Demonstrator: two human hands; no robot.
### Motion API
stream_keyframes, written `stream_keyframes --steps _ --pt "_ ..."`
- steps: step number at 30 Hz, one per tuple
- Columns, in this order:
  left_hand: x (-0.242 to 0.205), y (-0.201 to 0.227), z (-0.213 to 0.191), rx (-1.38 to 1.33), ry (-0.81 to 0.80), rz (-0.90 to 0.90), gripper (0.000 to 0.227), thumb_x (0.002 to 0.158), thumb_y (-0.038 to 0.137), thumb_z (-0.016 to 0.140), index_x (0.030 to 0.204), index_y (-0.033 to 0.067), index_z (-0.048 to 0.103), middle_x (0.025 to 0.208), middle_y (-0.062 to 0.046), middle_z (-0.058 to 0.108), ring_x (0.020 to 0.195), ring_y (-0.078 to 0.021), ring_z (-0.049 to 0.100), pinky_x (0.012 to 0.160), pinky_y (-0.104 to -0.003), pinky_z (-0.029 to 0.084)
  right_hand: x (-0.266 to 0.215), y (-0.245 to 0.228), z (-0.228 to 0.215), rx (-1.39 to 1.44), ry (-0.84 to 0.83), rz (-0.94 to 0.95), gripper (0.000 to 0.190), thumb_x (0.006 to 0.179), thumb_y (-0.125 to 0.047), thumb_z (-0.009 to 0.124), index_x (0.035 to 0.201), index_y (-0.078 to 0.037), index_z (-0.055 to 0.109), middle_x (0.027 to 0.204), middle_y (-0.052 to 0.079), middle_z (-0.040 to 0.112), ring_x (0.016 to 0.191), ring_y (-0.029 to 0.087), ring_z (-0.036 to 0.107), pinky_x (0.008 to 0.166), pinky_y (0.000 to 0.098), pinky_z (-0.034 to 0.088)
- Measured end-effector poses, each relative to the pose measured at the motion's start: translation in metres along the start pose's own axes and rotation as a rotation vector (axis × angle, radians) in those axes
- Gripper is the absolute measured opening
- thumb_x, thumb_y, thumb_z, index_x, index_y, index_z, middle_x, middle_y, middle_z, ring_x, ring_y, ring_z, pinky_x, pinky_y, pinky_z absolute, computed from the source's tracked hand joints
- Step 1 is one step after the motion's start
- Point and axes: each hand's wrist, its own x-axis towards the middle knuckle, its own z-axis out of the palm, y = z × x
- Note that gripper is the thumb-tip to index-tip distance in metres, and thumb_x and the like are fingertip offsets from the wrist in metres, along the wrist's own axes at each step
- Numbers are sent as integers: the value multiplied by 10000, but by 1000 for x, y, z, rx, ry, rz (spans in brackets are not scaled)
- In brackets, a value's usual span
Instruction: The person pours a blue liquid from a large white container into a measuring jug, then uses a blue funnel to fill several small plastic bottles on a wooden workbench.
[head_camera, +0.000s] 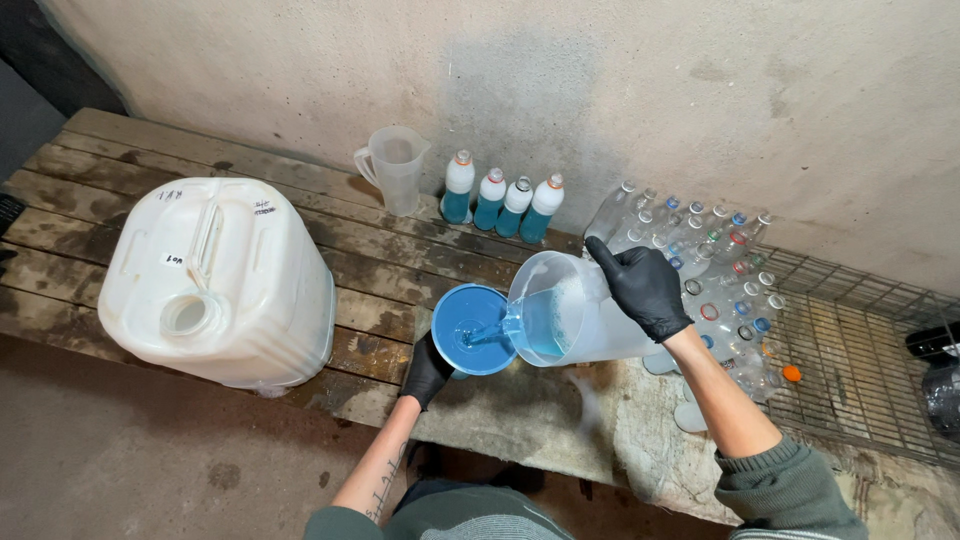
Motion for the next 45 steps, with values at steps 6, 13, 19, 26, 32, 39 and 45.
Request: stream_keyframes --steps 6,13,19,26,32,39,45 --pt "-2 5 -2 -7 -12 37 558 831 144 839 1320 -58 662 1194 -351 685 1160 -523 598 954 -567 574 6 17 6 10 11 19 736 991 -676 571 518 -121 672 497 108 627 655 362 697 718 366 504" --pt "5 -12 -1 -5 -3 73 497 789 158 875 1222 -32 720 1085 -311 728 1080 -488 656 882 -518 607 28 93 45 305 125 132 680 993 -654 637 721 -44 761 549 163 642 617 278 692 693 365 509" --pt "3 -2 -3 -14 10 84 489 769 163 891 1187 -35 729 1064 -298 743 1073 -467 675 869 -500 612 -3 144 84 996 379 416 545 950 -574 703 854 -38 722 683 32 616 564 106 555 541 174 411" --pt "-2 19 -8 40 -12 34 455 770 165 860 1173 -5 735 1072 -257 757 1072 -432 695 859 -467 618 -66 209 146 1352 591 542 520 892 -726 705 816 -212 675 688 -53 666 498 51 579 435 155 317" --pt "-6 18 -7 -70 19 -56 391 775 143 835 1151 94 740 1122 -116 786 1044 -249 727 920 -397 601 -110 234 221 1662 525 465 520 1046 -562 539 645 -240 464 529 -88 430 425 59 370 409 221 225" --pt "-10 34 -12 -32 -22 -78 392 803 196 832 1168 101 723 1126 -124 781 1045 -257 730 936 -405 609 -128 308 289 1618 449 491 399 1058 -528 546 1059 -149 670 810 -9 627 661 107 535 530 268 342" --pt "-14 62 -15 -20 -19 -78 535 794 194 835 1289 93 660 1259 -136 737 1167 -262 689 1044 -412 554 -139 232 212 608 668 130 329 1103 -315 429 1165 -62 630 1131 137 643 1061 268 599 918 394 482"
